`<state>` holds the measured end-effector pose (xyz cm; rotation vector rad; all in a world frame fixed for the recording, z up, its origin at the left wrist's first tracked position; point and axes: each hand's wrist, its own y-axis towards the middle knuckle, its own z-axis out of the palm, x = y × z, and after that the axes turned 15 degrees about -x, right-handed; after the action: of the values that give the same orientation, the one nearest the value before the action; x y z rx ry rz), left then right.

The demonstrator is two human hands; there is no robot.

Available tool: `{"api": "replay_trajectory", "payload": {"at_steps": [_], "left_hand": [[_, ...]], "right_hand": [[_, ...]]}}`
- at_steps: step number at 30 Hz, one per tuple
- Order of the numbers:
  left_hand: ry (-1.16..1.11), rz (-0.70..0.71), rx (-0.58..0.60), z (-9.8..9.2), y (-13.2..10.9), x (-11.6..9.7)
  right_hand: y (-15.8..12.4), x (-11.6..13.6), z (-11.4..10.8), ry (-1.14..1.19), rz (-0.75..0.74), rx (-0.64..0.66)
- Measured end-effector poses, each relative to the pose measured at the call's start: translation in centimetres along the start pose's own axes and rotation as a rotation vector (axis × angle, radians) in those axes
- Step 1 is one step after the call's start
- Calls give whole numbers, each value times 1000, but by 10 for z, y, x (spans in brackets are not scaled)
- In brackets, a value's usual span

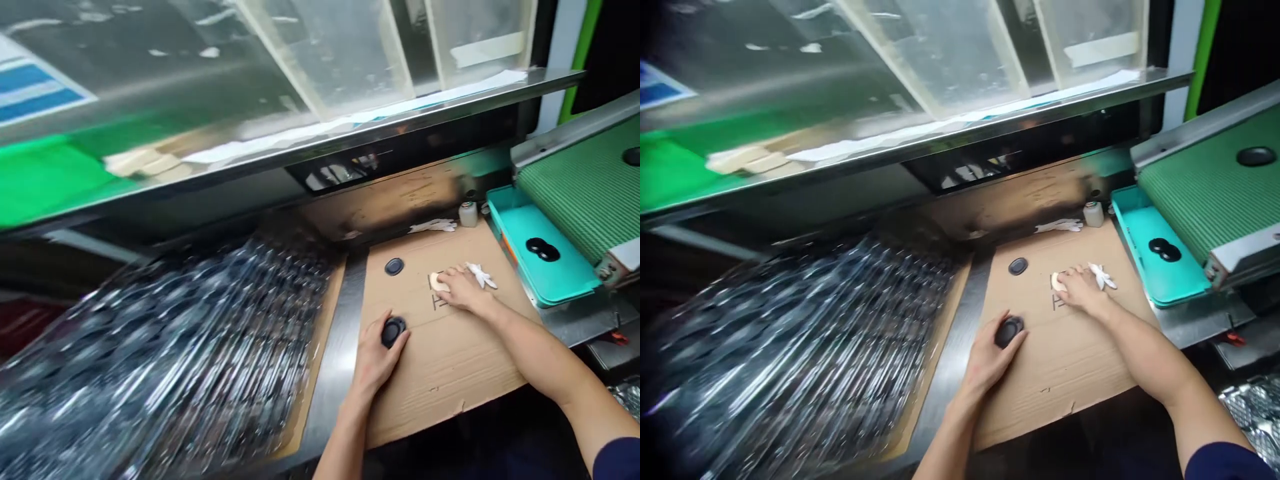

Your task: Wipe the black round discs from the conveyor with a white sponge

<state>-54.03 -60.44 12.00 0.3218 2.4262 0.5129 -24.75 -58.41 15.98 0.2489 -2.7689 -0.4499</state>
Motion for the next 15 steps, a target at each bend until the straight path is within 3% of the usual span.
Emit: {"api": "replay_trajectory", "payload": {"at_steps": [5, 9, 12, 15], "left_hand": [[86, 40, 71, -11, 14, 22], [201, 60, 219, -22, 27, 9], [298, 102, 273, -28, 48, -24], [195, 248, 158, -21, 80, -89]], "right_hand": [[-1, 1, 0, 16, -16, 23], [-2, 3, -3, 57, -41, 51], [-2, 4, -12, 53, -10, -20], [1, -1, -24, -1, 172, -84]]}}
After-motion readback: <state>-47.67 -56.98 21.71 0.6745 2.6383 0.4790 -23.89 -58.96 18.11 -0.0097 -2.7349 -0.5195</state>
